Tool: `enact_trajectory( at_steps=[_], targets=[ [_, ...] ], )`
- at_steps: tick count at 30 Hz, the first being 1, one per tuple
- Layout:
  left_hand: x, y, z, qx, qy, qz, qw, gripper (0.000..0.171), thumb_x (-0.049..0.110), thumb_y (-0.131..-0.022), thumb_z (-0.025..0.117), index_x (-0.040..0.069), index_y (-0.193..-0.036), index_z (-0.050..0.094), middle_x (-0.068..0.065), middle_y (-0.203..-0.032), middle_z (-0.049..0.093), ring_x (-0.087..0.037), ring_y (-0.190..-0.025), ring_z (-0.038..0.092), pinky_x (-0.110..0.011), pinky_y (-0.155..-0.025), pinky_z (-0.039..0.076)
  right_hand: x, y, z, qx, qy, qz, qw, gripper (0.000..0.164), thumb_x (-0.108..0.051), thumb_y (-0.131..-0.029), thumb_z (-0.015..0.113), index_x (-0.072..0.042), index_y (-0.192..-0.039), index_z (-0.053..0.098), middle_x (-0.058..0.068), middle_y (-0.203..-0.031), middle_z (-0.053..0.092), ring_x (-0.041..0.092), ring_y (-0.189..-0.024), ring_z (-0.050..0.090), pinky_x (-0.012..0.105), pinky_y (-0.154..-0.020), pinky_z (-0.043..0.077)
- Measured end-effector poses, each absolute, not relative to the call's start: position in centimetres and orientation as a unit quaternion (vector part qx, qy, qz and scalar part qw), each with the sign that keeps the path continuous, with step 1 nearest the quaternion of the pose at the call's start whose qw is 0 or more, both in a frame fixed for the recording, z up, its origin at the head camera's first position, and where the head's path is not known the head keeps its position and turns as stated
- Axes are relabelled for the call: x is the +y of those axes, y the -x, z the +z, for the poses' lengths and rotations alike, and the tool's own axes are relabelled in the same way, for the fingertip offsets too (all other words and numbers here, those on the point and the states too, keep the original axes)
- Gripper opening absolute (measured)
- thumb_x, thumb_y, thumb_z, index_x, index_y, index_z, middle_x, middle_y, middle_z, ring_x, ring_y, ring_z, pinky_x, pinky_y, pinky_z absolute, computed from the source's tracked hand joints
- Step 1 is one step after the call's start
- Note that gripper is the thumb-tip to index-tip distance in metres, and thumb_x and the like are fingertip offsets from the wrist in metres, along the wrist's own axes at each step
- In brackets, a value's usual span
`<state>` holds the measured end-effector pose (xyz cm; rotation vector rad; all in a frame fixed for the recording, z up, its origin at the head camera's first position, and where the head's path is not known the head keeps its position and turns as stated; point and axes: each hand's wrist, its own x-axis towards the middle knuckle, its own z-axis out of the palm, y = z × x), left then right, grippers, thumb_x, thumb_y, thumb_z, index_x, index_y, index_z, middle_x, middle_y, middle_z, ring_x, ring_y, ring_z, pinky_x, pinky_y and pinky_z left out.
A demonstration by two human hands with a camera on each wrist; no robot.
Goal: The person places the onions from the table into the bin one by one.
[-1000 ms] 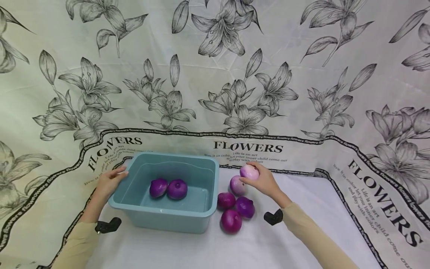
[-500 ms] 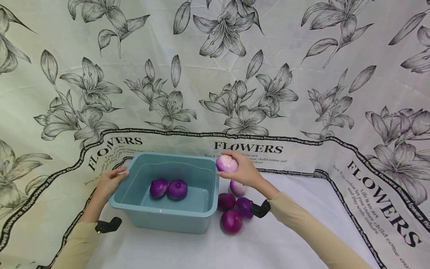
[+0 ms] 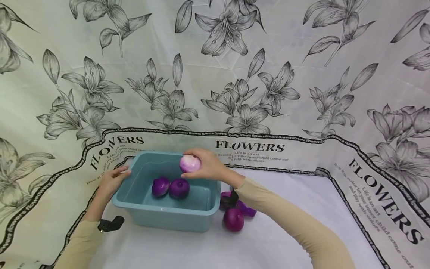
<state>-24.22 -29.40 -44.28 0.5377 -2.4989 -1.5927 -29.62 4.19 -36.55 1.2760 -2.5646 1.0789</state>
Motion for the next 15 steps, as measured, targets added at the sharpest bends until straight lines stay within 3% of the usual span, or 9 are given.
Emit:
enact_trajectory(
  at_steps=[4, 11, 15],
  targets=[
    [-29.3, 24.2, -44.6, -0.825, -0.179, -0.533, 0.065, 0.046, 0.027, -0.094, 0.061, 0.005, -0.134, 0.056, -0.022, -0.12, 0.062, -0.029, -0.104, 0.06, -0.026, -0.073, 0.046, 2.0, 30.3, -37.1, -0.829, -0.444, 0.339, 0.031, 0.065, -0.035, -0.069, 0.085, -0.016, -0.126, 0.059, -0.001, -0.118, 0.065, 0.01, -0.102, 0.062, 0.026, -0.084, 0.051],
    [-29.3, 24.4, -44.6, -0.823, -0.172, -0.538, 0.066, 0.046, 0.027, -0.094, 0.059, 0.005, -0.135, 0.054, -0.024, -0.125, 0.061, -0.033, -0.111, 0.059, -0.038, -0.085, 0.049, -1.0, 31.2, -38.0, -0.835, -0.458, 0.303, 0.0, 0.066, -0.037, -0.071, 0.083, -0.015, -0.128, 0.058, 0.0, -0.125, 0.062, 0.013, -0.111, 0.059, 0.028, -0.09, 0.049],
    [-29.4, 24.3, -44.6, -0.824, -0.174, -0.535, 0.067, 0.046, 0.027, -0.094, 0.06, 0.005, -0.134, 0.055, -0.024, -0.123, 0.061, -0.032, -0.109, 0.06, -0.036, -0.083, 0.049, -2.5, 31.9, -38.9, -0.832, -0.472, 0.29, -0.011, 0.068, -0.037, -0.071, 0.083, -0.012, -0.13, 0.056, 0.003, -0.127, 0.061, 0.015, -0.111, 0.058, 0.029, -0.09, 0.05]
  ],
)
